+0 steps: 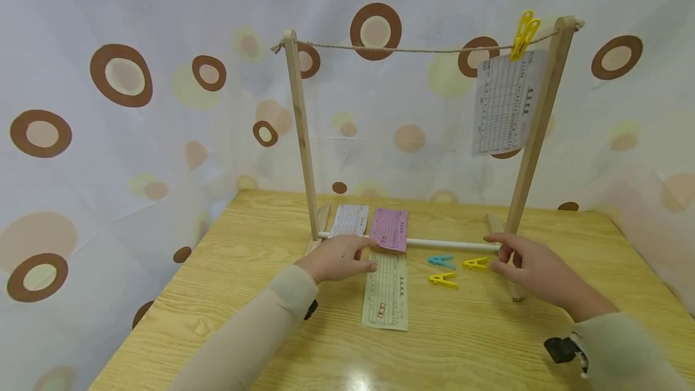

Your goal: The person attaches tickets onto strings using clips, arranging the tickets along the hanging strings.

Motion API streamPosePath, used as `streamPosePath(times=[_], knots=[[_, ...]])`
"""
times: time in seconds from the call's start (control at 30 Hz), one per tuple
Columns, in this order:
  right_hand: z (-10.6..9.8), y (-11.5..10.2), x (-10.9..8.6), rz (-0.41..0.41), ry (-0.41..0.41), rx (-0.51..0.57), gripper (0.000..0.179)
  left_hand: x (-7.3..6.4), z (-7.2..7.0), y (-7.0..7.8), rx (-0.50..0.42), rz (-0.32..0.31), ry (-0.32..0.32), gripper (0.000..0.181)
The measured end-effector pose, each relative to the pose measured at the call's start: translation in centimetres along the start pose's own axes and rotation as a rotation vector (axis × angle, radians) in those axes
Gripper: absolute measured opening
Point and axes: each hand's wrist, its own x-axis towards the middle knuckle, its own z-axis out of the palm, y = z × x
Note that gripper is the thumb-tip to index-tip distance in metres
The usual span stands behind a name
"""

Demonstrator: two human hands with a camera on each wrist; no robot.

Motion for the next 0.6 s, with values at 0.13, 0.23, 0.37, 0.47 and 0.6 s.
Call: streamPosePath(times=[0.13, 0.23, 0.37, 0.47, 0.6], knots=[[1.4, 0.2, 0.1, 0.028, -0.070, 0.044, 0.053, 0.1, 0.6, -0.7, 0.004, -0.042, -0.043, 0.052], [2.4, 0.4, 0.2, 0.040, -0.130, 0.067, 0.055, 0.3, 1.2, -1.0, 0.010, -0.067, -0.081, 0.057], [3.5, 0.6, 0.3, 0.039, -0.199, 0.070, 0.055, 0.6, 2.1, -1.2, 0.022, -0.084, -0.124, 0.064], [4.2, 0.4, 0.6, 0.044, -0.246, 0.071, 0.056, 0.9, 2.5, -1.4, 0.050, -0.092, -0.136, 0.066], [5.0, -0.1, 1.1, 0.066, -0.297, 0.092, 0.060, 1.4, 2.9, -1.7, 0.101, -0.108, -0.141, 0.065]])
